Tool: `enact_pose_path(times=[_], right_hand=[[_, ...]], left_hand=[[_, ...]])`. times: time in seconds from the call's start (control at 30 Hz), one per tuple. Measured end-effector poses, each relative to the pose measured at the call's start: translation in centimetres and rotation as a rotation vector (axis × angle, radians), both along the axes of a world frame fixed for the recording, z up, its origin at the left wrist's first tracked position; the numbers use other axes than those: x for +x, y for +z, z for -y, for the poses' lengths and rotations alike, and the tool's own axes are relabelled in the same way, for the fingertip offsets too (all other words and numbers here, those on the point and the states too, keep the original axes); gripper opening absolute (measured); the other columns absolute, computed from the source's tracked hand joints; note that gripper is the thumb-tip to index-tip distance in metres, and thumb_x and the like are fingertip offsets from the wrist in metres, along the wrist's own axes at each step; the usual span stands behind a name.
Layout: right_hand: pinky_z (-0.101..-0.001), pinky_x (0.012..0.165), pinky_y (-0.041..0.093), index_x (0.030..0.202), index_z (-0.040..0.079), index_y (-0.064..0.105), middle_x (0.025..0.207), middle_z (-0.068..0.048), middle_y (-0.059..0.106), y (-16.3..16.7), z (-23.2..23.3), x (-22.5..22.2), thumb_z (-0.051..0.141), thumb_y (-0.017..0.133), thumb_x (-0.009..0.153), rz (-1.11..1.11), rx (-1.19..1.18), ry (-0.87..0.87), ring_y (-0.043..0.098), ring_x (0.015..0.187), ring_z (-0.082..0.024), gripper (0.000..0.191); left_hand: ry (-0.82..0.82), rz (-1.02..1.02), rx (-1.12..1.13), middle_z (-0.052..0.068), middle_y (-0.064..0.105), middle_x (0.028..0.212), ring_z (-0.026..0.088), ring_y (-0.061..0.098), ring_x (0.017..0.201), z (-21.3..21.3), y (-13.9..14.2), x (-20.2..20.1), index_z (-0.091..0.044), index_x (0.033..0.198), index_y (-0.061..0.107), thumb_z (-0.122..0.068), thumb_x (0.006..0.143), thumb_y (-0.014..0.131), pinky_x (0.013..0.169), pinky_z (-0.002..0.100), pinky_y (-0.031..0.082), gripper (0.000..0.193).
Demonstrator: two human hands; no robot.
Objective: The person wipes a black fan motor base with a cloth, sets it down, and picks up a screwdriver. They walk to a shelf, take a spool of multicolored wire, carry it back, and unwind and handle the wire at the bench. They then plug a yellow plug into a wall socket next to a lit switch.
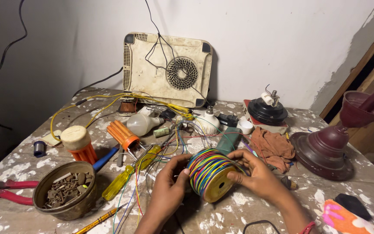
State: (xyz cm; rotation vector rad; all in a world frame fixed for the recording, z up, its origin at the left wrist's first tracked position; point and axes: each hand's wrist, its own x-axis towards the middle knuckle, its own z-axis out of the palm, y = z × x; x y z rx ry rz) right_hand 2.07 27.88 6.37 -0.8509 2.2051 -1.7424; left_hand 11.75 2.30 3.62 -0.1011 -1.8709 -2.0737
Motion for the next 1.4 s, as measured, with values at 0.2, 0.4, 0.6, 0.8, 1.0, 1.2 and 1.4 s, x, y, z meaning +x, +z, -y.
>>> enact_pose_path(times=[0.2, 0.4, 0.6, 0.8, 1.0, 1.2, 1.4], right_hand=[[-0.0329, 0.101, 0.048, 0.129, 0.005, 0.06, 0.122, -0.005, 0.069, -0.2, -0.5, -0.6, 0.03, 0.079, 0.083, -0.017, 0.002, -0.024, 0.061, 0.118, -0.015, 0.056], [-0.0345, 0.104, 0.047, 0.134, 0.006, 0.059, 0.126, -0.009, 0.07, 0.2, 0.0, 0.0, 0.038, 0.079, 0.082, 0.017, -0.002, -0.021, 0.062, 0.121, -0.018, 0.064], [-0.039, 0.111, 0.043, 0.157, 0.014, 0.034, 0.148, -0.014, 0.051, 1.7, 1.6, 2.4, 0.065, 0.079, 0.063, -0.169, 0.152, -0.037, 0.051, 0.139, -0.026, 0.116], [-0.0404, 0.107, 0.044, 0.151, 0.013, 0.036, 0.141, -0.014, 0.056, 3.0, 2.6, 3.5, 0.056, 0.087, 0.059, -0.285, 0.335, -0.159, 0.056, 0.131, -0.026, 0.113], [-0.0362, 0.104, 0.045, 0.139, 0.006, 0.05, 0.127, -0.013, 0.066, 2.0, 2.6, 2.1, 0.046, 0.083, 0.072, -0.299, 0.214, -0.213, 0.059, 0.123, -0.02, 0.085], [-0.0348, 0.098, 0.051, 0.133, 0.003, 0.052, 0.118, -0.012, 0.07, 0.1, 3.0, 1.3, 0.058, 0.078, 0.074, -0.15, 0.105, -0.267, 0.064, 0.113, -0.018, 0.084], [-0.0396, 0.089, 0.055, 0.132, 0.004, 0.044, 0.111, -0.016, 0.07, -0.3, 4.2, 2.2, 0.063, 0.08, 0.066, -0.337, 0.35, -0.451, 0.069, 0.105, -0.024, 0.096]], left_hand=[[0.109, 0.146, -0.184, 0.007, 0.078, 0.092, 0.012, 0.069, 0.081, 0.4, -0.5, -0.6, -0.006, 0.112, 0.073, -0.014, 0.097, 0.066, 0.077, 0.027, 0.056, 0.019], [-0.056, 0.168, 0.058, -0.001, 0.067, 0.082, 0.008, 0.057, 0.068, 0.2, -1.0, -1.2, -0.006, 0.103, 0.063, -0.008, 0.095, 0.062, 0.061, 0.027, 0.049, 0.009], [0.005, 0.167, -0.041, 0.003, 0.06, 0.073, 0.011, 0.054, 0.062, -0.5, -0.2, -0.9, -0.003, 0.095, 0.061, -0.007, 0.092, 0.069, 0.057, 0.028, 0.046, 0.01], [0.041, 0.172, -0.101, 0.004, 0.063, 0.072, 0.013, 0.059, 0.062, -0.5, 0.6, -0.6, -0.002, 0.092, 0.059, -0.012, 0.093, 0.064, 0.059, 0.03, 0.049, 0.011], [0.052, 0.125, -0.118, 0.003, 0.064, 0.076, 0.013, 0.058, 0.066, -0.8, 0.6, -1.0, -0.003, 0.096, 0.061, -0.015, 0.094, 0.065, 0.06, 0.029, 0.049, 0.013], [0.098, 0.003, -0.226, 0.005, 0.07, 0.086, 0.015, 0.064, 0.075, -0.6, 0.5, -0.1, -0.006, 0.107, 0.068, -0.027, 0.099, 0.057, 0.071, 0.031, 0.054, 0.025], [0.298, -0.371, -0.533, 0.021, 0.058, 0.125, 0.031, 0.056, 0.119, -1.5, 0.2, 0.6, 0.004, 0.125, 0.051, -0.047, 0.098, 0.067, 0.099, 0.043, 0.047, 0.06]])
